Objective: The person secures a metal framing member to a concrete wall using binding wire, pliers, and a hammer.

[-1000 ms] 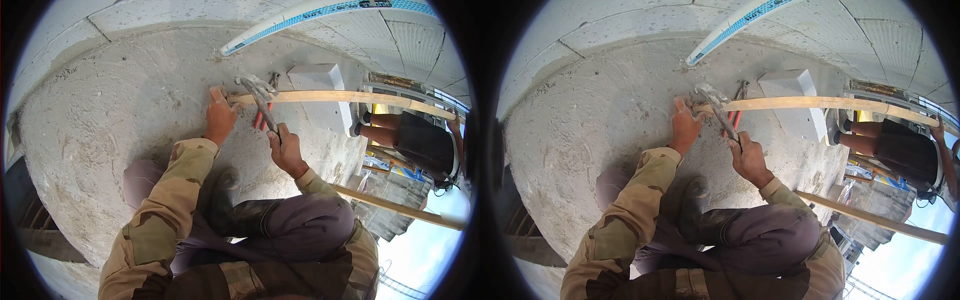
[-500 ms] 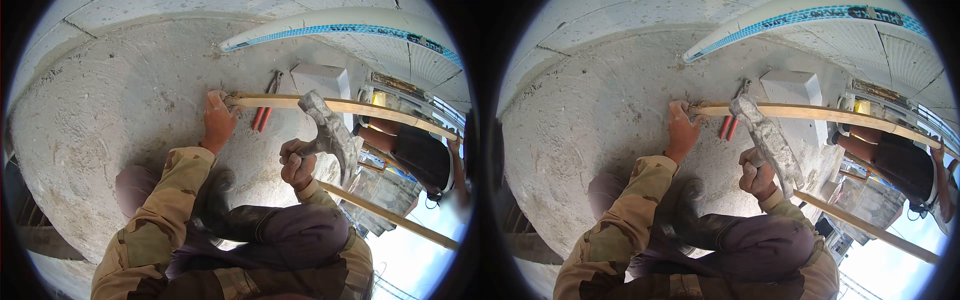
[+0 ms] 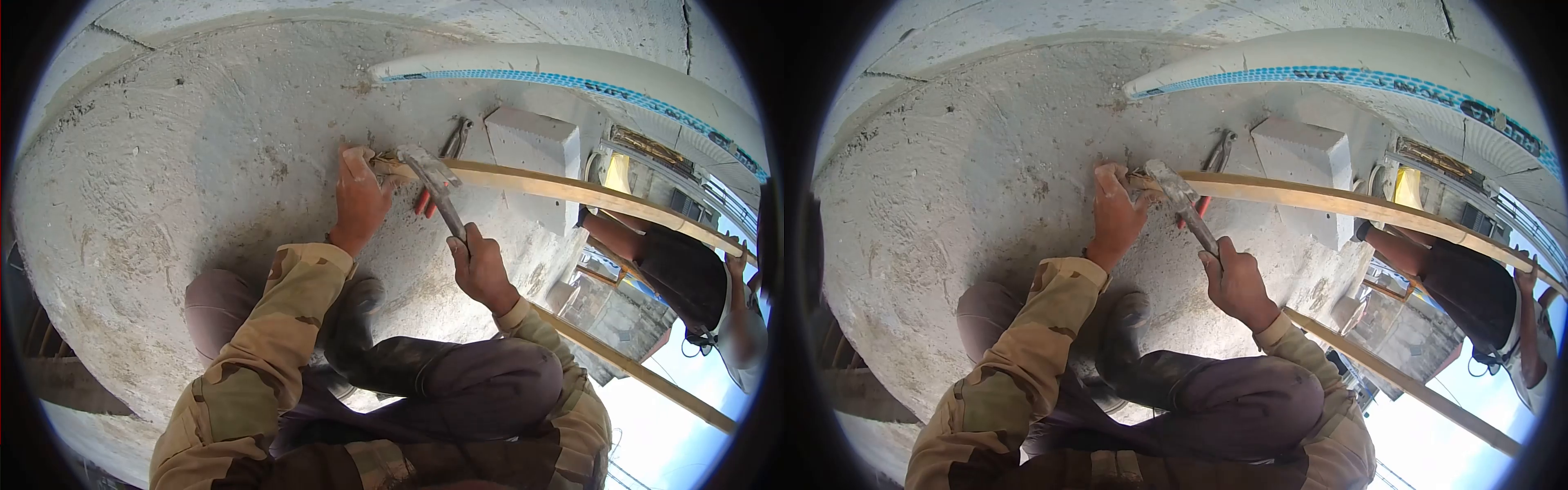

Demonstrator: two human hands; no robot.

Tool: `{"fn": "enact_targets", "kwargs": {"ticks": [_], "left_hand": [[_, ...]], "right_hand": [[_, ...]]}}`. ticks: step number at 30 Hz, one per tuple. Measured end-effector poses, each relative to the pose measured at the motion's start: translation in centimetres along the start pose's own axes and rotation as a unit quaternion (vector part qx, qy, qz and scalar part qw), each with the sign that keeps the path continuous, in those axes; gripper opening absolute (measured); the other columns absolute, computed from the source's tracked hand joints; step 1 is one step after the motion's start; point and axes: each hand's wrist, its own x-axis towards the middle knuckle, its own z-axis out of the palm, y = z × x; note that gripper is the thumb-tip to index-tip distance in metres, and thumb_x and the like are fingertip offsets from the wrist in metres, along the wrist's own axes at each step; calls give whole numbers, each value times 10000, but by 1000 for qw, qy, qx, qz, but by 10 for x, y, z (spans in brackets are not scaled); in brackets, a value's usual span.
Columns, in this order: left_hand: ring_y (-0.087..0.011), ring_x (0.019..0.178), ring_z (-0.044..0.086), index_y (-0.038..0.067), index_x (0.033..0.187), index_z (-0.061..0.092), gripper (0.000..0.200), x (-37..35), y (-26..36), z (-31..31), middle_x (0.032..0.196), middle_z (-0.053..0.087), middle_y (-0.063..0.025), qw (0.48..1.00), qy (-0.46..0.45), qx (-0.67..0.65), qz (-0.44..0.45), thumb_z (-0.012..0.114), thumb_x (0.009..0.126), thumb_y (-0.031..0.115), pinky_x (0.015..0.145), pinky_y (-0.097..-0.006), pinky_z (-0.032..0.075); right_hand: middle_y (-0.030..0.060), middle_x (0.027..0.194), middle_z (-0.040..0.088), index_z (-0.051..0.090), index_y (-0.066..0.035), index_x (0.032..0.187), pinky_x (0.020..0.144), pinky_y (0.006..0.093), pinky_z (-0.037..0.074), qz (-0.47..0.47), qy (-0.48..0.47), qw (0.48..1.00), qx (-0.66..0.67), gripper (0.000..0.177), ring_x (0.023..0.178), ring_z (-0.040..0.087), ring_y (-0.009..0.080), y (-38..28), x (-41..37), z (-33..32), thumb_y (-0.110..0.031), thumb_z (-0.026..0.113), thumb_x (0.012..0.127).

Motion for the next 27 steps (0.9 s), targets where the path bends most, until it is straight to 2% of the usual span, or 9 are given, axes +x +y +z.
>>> {"fn": "enact_targets", "kwargs": {"ticks": [4,6,8,10,12,13,18,20,27], "left_hand": [[-449,1010,585,-26,1183,428,718,1,4,-2,1123,503,-219,1000,-14,-4,-19,929,707,167,850,-490,493],[-379,935,585,-18,1176,423,710,0,1,2,1096,497,-196,1000,-6,7,-2,931,714,162,813,-456,493],[-309,861,586,-9,1169,417,702,-2,-3,4,1068,492,-172,1000,2,20,17,932,721,157,776,-421,493],[-344,903,583,-8,1170,419,708,0,-1,4,1080,494,-186,1000,12,12,26,934,717,171,802,-446,482],[-368,926,576,-8,1171,420,713,3,3,5,1086,492,-194,1000,17,6,24,934,717,186,815,-458,475],[-392,948,568,-8,1171,421,717,3,5,2,1093,490,-203,999,19,4,25,935,717,201,827,-470,468],[-426,970,553,-13,1171,423,709,5,5,0,1093,485,-213,999,21,-4,30,930,723,202,831,-477,465],[-429,974,553,-14,1171,424,708,2,6,-1,1095,485,-214,999,20,-12,31,930,722,197,831,-477,465],[-422,957,572,-9,1147,425,676,5,6,-1,1077,494,-207,1000,14,-22,6,918,717,158,805,-479,474]], "right_hand": [[195,549,525,485,13,946,460,439,414,62,4,996,70,236,485,555,415,-14,15,-22,-177,591,1036],[82,598,557,481,-8,915,462,330,408,-28,68,992,101,314,467,529,153,-26,7,-44,-261,459,1100],[75,621,567,479,-6,922,455,321,407,-136,120,973,141,349,475,529,138,-31,1,-59,-300,436,1106],[115,571,527,488,9,921,451,372,405,-152,130,977,68,364,446,530,241,-25,4,-52,-310,489,1094],[212,613,565,528,31,985,514,501,443,63,-90,988,-111,294,545,586,429,-5,20,-35,-252,555,1058],[250,574,542,487,11,905,491,565,408,62,-57,996,-22,281,527,550,500,-7,29,-34,-213,581,1044],[205,587,551,512,22,959,476,509,423,50,-33,998,7,218,515,578,441,-42,35,-73,-166,595,1031],[171,590,561,526,25,1022,474,485,438,-134,73,987,42,189,507,599,403,-33,19,-80,-155,584,1025],[232,564,539,484,19,945,497,530,423,28,-80,994,-71,240,524,572,472,-44,51,-72,-176,604,1021]]}}
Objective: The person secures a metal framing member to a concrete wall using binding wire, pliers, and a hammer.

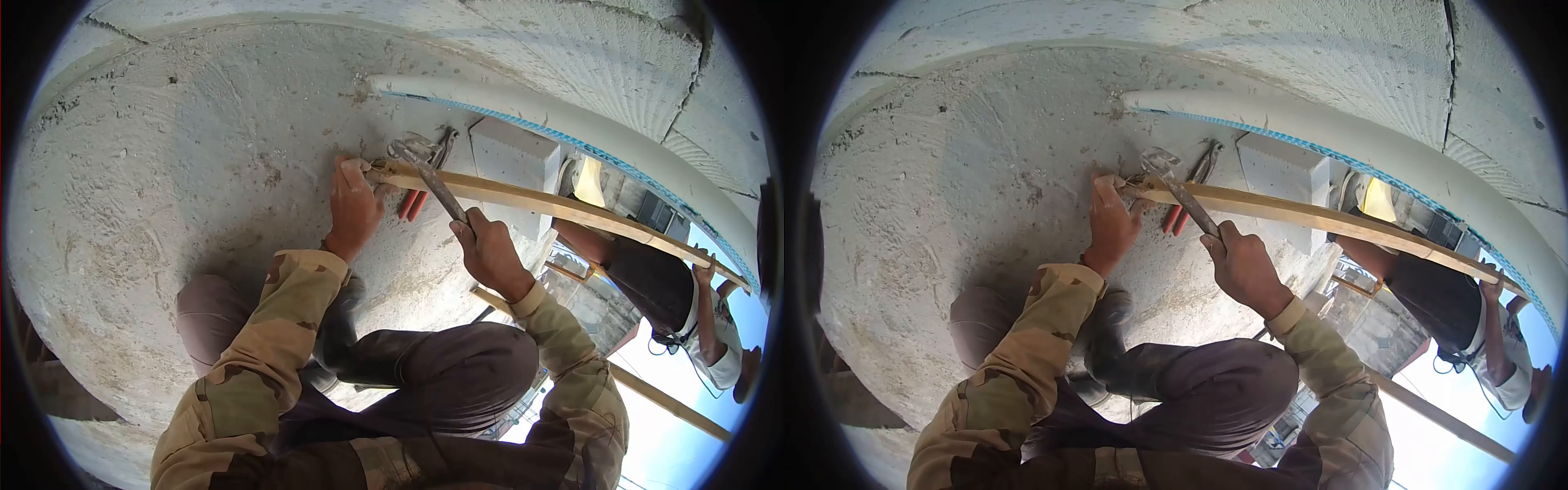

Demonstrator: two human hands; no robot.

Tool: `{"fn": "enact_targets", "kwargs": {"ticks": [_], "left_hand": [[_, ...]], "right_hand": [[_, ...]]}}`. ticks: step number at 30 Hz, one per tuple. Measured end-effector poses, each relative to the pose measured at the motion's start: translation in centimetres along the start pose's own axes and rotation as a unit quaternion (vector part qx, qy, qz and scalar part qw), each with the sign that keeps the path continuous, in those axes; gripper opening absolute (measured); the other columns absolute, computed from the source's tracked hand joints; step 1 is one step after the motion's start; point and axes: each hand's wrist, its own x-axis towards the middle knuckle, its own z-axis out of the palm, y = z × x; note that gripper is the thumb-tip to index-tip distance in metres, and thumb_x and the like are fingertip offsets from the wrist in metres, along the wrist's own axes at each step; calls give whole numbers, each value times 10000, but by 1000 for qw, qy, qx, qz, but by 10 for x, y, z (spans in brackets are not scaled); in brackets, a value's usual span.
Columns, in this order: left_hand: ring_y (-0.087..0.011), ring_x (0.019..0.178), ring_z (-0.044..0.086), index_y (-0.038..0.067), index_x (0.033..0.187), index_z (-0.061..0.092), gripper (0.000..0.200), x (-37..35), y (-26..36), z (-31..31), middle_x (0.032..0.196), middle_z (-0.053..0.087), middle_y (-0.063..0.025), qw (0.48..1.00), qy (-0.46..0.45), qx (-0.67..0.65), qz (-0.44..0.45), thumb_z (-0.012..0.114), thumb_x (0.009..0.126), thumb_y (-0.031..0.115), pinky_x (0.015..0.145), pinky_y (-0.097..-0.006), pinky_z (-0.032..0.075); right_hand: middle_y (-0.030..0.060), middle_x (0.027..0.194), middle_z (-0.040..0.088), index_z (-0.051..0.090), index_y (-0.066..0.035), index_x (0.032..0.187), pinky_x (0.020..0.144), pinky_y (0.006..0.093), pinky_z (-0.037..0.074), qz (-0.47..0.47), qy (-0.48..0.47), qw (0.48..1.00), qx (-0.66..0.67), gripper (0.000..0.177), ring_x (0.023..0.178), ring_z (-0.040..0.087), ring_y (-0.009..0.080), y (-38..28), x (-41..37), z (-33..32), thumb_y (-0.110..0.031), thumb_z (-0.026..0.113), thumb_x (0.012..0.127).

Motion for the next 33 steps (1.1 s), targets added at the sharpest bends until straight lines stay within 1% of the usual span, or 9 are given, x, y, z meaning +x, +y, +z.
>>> {"fn": "enact_targets", "kwargs": {"ticks": [3,5,7,15,17,20,25,27,33], "left_hand": [[-419,980,569,-9,1167,417,698,-1,-1,3,1095,485,-207,1000,-2,12,7,925,716,155,817,-475,475],[-416,982,573,-7,1168,418,693,-2,-2,2,1095,484,-205,1000,1,14,13,923,716,145,815,-474,477],[-412,978,571,-5,1170,415,694,-2,0,2,1093,480,-203,1000,6,15,18,922,715,132,814,-474,475],[-404,928,580,-5,1156,407,687,-6,-4,3,1084,476,-204,1000,1,16,22,920,724,141,794,-474,476],[-404,926,579,-7,1154,406,689,-1,1,2,1083,475,-206,999,12,13,31,922,724,146,797,-474,475],[-424,944,567,-3,1136,418,672,10,3,-2,1070,487,-211,1000,23,-15,6,918,703,110,801,-495,458],[-413,939,570,-3,1138,409,688,0,6,-2,1080,485,-206,1000,10,-3,0,926,701,122,799,-485,463],[-412,940,571,-5,1139,409,690,0,8,-2,1079,486,-206,1000,14,-7,1,927,701,123,799,-484,464],[-412,950,572,-8,1143,410,700,-2,6,2,1090,484,-211,1000,9,6,4,932,695,127,807,-483,466]], "right_hand": [[177,559,531,495,34,1012,480,463,437,-49,56,995,72,205,496,588,420,-13,-20,-23,-151,582,1025],[209,575,554,508,35,991,497,483,457,-45,53,996,55,236,516,602,433,-3,-23,-21,-187,576,1032],[245,596,572,522,38,965,519,519,463,22,-62,995,-79,261,538,608,455,18,-1,12,-206,586,1029],[216,564,550,495,40,978,513,544,440,-26,52,998,33,274,504,580,453,-29,-17,-31,-208,602,1027],[229,562,551,504,48,966,490,524,438,-6,-36,997,-74,278,509,581,460,5,-6,-2,-207,599,1028],[239,567,548,506,53,966,490,522,431,-30,-27,996,-74,273,526,586,463,13,16,1,-196,599,1027],[252,591,565,518,50,936,512,526,443,-7,81,994,75,251,559,603,474,-13,-14,-19,-172,598,1023],[254,593,567,523,48,936,511,536,443,-5,-31,997,-76,266,552,601,474,21,-3,16,-192,596,1025],[246,540,536,524,42,921,495,538,456,0,38,999,26,274,516,583,481,-12,-13,-16,-201,593,1029]]}}
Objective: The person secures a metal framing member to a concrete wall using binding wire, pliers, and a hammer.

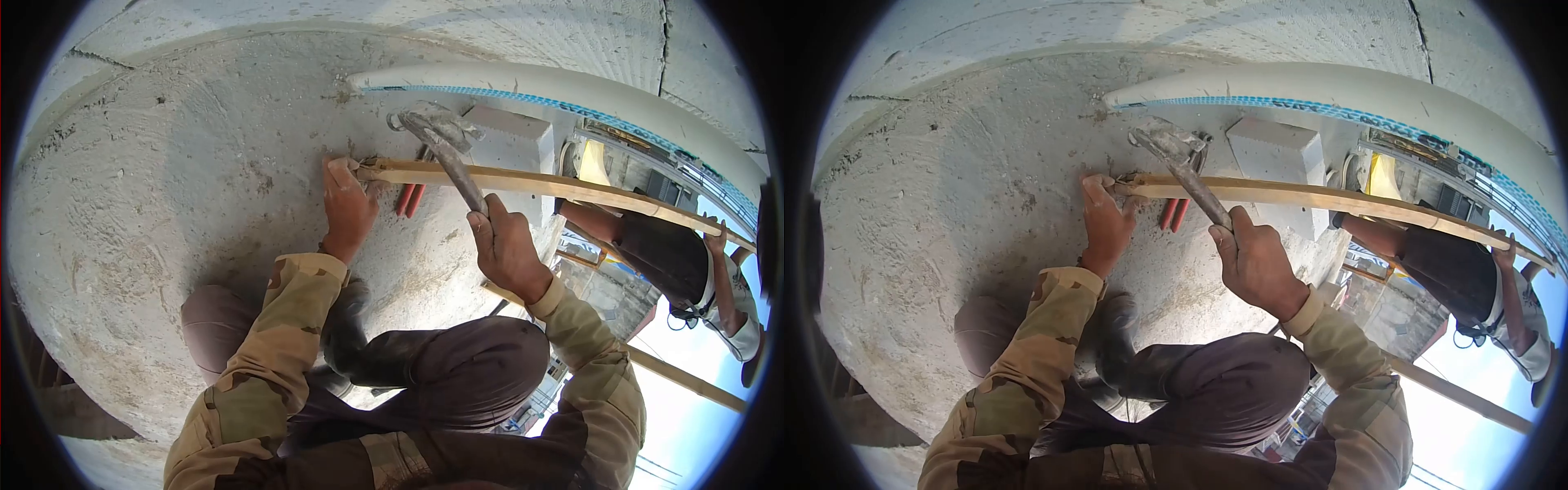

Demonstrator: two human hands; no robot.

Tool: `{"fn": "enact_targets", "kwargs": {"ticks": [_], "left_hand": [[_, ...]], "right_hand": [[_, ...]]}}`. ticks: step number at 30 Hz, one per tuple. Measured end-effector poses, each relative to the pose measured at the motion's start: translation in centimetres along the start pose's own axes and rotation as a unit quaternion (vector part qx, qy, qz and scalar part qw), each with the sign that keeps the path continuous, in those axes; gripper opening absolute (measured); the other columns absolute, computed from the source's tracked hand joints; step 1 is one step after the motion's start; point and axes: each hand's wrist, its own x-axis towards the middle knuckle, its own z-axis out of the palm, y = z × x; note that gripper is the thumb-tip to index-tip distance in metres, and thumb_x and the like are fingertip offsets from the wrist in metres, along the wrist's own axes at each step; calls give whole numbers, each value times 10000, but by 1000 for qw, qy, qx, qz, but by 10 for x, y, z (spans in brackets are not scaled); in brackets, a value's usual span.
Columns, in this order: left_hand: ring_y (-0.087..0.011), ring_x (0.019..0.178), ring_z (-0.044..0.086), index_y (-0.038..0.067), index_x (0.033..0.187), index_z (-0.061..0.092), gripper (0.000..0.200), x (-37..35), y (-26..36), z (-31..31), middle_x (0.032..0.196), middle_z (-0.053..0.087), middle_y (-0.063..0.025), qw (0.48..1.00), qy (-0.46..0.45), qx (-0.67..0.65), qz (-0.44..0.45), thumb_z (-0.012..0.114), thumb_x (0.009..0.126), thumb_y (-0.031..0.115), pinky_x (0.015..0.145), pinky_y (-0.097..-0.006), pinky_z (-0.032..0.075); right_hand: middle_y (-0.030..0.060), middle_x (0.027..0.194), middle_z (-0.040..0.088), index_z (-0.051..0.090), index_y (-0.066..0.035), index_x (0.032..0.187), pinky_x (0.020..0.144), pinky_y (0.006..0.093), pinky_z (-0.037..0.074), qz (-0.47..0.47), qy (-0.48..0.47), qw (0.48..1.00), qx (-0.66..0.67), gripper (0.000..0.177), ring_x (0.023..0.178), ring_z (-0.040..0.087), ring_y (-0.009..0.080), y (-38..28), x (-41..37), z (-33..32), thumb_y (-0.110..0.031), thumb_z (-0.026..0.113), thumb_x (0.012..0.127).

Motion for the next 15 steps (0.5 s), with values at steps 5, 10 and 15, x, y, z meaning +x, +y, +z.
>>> {"fn": "enact_targets", "kwargs": {"ticks": [5,10,15], "left_hand": [[-423,962,571,-16,1164,411,709,12,-2,-4,1099,492,-212,1000,1,-8,-5,929,698,118,818,-485,469],[-433,1061,591,9,1220,413,701,-1,0,-7,1157,521,-206,999,-21,22,16,905,733,121,848,-494,492],[-374,956,663,4,1274,494,642,22,6,-43,1193,580,-194,985,-127,96,67,880,785,160,816,-465,534]], "right_hand": [[307,662,591,560,58,946,597,579,471,-2,-56,996,-70,334,638,606,508,35,18,32,-263,568,1040],[205,606,595,561,16,901,532,477,471,-24,43,999,-7,354,542,603,386,23,-26,29,-304,582,1050],[-2,559,489,555,-79,777,465,310,359,138,-104,839,517,472,495,455,98,93,-134,107,-460,576,1054]]}}
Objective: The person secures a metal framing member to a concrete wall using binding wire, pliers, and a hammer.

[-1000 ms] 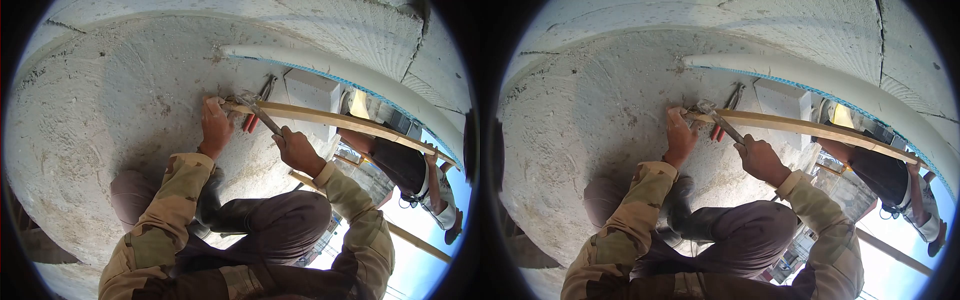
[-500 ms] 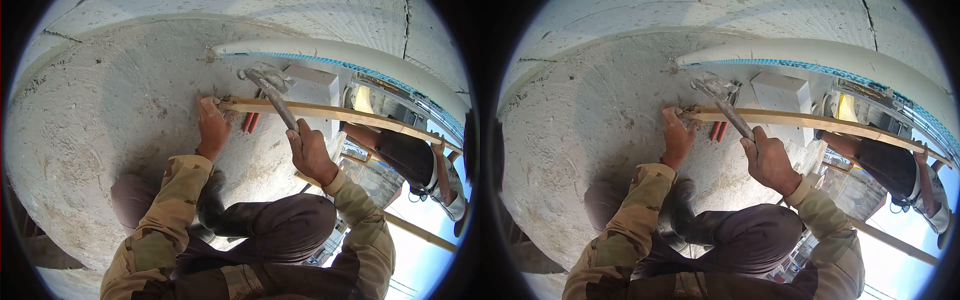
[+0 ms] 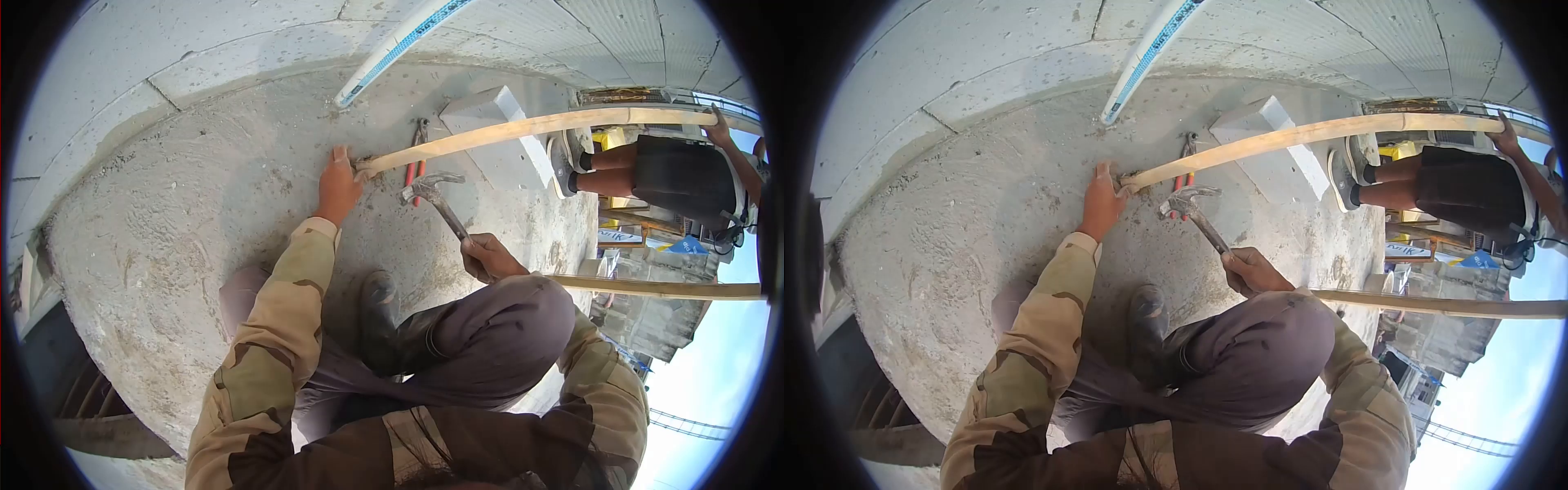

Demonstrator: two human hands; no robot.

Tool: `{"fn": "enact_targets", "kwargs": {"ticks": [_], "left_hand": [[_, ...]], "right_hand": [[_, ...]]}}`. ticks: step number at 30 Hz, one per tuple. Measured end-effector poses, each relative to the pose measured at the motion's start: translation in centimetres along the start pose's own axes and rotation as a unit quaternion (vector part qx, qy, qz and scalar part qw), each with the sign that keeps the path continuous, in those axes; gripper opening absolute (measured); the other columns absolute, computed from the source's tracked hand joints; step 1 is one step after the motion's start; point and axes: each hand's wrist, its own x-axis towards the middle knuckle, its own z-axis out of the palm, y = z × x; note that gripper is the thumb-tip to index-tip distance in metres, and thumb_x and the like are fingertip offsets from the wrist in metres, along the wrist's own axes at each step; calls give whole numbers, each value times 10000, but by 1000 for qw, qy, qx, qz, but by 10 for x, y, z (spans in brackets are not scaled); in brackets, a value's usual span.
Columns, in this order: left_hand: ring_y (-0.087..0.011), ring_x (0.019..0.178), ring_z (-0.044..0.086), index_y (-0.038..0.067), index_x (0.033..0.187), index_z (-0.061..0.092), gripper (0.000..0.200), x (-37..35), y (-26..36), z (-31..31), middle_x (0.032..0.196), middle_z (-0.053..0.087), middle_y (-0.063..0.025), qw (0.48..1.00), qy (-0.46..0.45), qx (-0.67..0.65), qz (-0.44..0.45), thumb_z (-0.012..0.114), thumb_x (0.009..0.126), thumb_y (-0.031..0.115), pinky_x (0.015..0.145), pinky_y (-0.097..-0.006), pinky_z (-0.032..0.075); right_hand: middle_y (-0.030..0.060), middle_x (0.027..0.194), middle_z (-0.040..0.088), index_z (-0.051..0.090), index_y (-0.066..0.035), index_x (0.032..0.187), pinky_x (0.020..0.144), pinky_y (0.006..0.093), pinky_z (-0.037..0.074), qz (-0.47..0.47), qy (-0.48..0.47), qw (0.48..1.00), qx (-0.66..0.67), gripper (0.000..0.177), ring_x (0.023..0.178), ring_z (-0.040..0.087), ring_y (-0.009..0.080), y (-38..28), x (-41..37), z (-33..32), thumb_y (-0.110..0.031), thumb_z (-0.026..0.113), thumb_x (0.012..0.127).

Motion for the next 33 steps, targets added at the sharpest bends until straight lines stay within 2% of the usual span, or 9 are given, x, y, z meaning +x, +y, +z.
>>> {"fn": "enact_targets", "kwargs": {"ticks": [5,9,13,17,19,21,28,31,33], "left_hand": [[-263,814,716,-36,1258,603,485,-22,2,-89,1128,687,-181,1000,11,-8,24,820,876,169,753,-372,568],[-189,856,728,-25,1176,667,298,-110,-5,-202,1000,751,-154,994,102,27,17,730,965,176,752,-322,570],[-181,830,729,1,1093,715,203,-229,-48,-283,928,761,-143,972,202,107,-50,694,986,172,736,-323,565],[-275,831,727,35,1047,750,132,-358,-96,-285,960,742,-155,935,287,184,-95,667,967,98,764,-362,564],[-310,886,719,36,1045,751,129,-414,-118,-262,986,732,-155,922,310,219,-81,659,968,83,813,-383,560],[-337,914,710,21,1082,722,185,-459,-121,-239,986,728,-156,920,319,198,-110,690,964,158,840,-396,556],[-463,742,690,0,863,700,484,-564,-132,-226,776,707,-248,928,22,231,-291,680,967,472,690,-501,544],[-56,534,313,37,692,648,504,-566,-81,-288,549,388,60,930,-46,-70,-358,605,1038,401,498,-297,260],[-36,444,275,120,741,559,456,-571,-82,-339,546,354,81,878,116,-178,-430,559,1055,451,414,-260,180]], "right_hand": [[24,573,509,552,-88,668,492,344,357,160,-7,967,197,588,495,460,140,195,4,6,-551,559,1030],[190,696,681,681,7,743,659,515,493,62,297,914,-270,641,715,687,378,279,32,37,-582,591,979],[252,789,696,715,28,826,766,541,519,-4,105,804,-586,578,879,708,444,242,37,24,-515,600,987],[270,790,670,663,30,791,718,515,510,-105,66,907,-402,423,821,668,474,151,8,21,-341,636,992],[209,705,657,629,44,801,605,407,514,-224,88,809,-536,364,590,703,309,146,21,-5,-267,659,987],[270,750,642,639,36,818,677,510,483,-198,105,800,-557,366,763,635,486,112,6,-4,-298,685,959],[187,678,639,617,38,806,568,404,509,-208,113,861,-450,326,547,684,261,89,-10,-1,-228,684,981],[234,774,656,642,10,820,698,480,487,-264,87,818,-504,309,750,634,428,73,-10,7,-272,690,937],[236,803,655,639,8,861,699,478,482,-245,84,829,-495,301,757,629,429,49,-19,15,-275,695,945]]}}
